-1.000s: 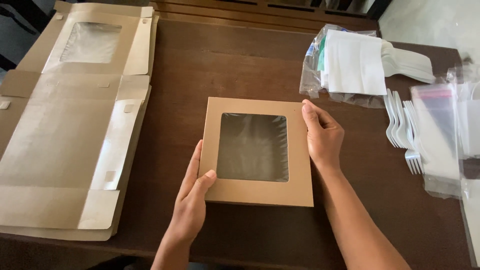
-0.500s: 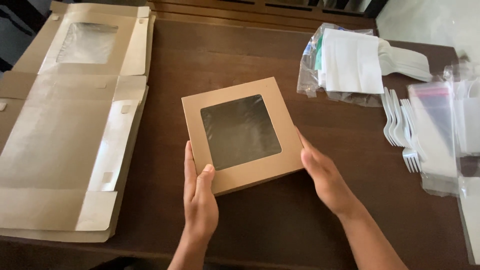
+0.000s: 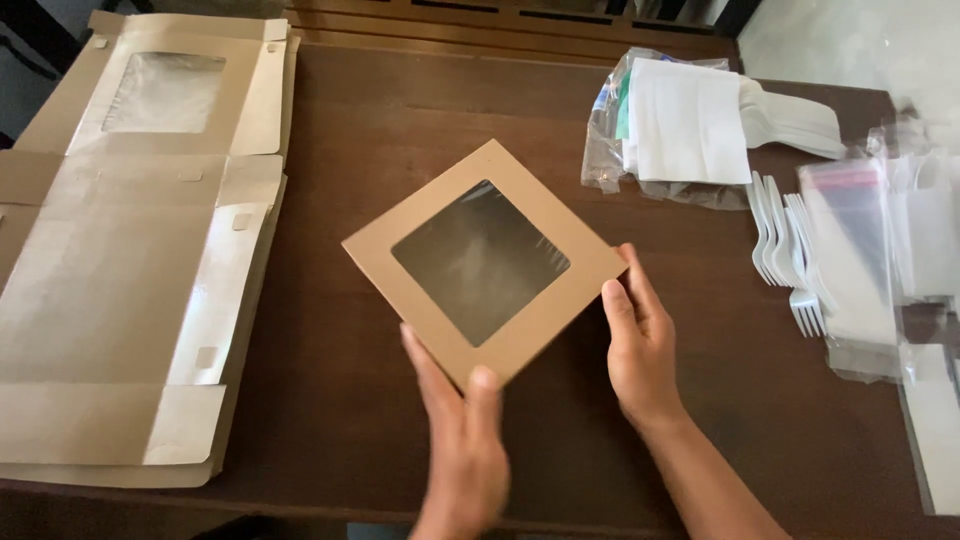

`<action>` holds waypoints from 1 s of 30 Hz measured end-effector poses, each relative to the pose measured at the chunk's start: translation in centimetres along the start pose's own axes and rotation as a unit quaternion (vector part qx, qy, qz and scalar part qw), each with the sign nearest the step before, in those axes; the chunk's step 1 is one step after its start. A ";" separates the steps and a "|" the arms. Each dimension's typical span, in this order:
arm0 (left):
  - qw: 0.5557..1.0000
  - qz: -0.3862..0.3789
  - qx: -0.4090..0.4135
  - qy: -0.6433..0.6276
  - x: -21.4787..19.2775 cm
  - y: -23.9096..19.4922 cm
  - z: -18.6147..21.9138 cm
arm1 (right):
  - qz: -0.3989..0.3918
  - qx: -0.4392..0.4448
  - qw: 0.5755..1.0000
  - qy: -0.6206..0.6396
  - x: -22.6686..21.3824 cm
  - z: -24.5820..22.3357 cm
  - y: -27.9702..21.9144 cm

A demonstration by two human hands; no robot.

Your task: The person folds a flat cardboard sheet into a small box with a clear window, tucks side flaps, and secures the top flaps. They then place the finished box on the table and pick up another flat sheet to begin a second assembly.

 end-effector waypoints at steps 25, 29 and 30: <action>0.995 -0.084 -0.060 -0.003 -4.7 6.9 2.2 | -0.156 0.030 0.978 0.135 3.7 -4.0 -1.0; 0.990 -0.028 -0.134 -0.018 -5.7 6.5 0.1 | -0.219 0.088 0.972 0.017 3.1 -0.7 -3.3; 0.991 -0.016 -0.134 0.001 -6.0 6.3 -0.1 | -0.218 0.098 0.968 -0.077 2.6 -0.2 -4.2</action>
Point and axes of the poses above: each hand's wrist, its own y-axis towards the middle knuckle, its own x-axis out of the palm, z = x × y, the point moved 10 cm from there along y, towards the middle knuckle, and after that the axes turned 9 degrees about -z, right-handed, at the moved point
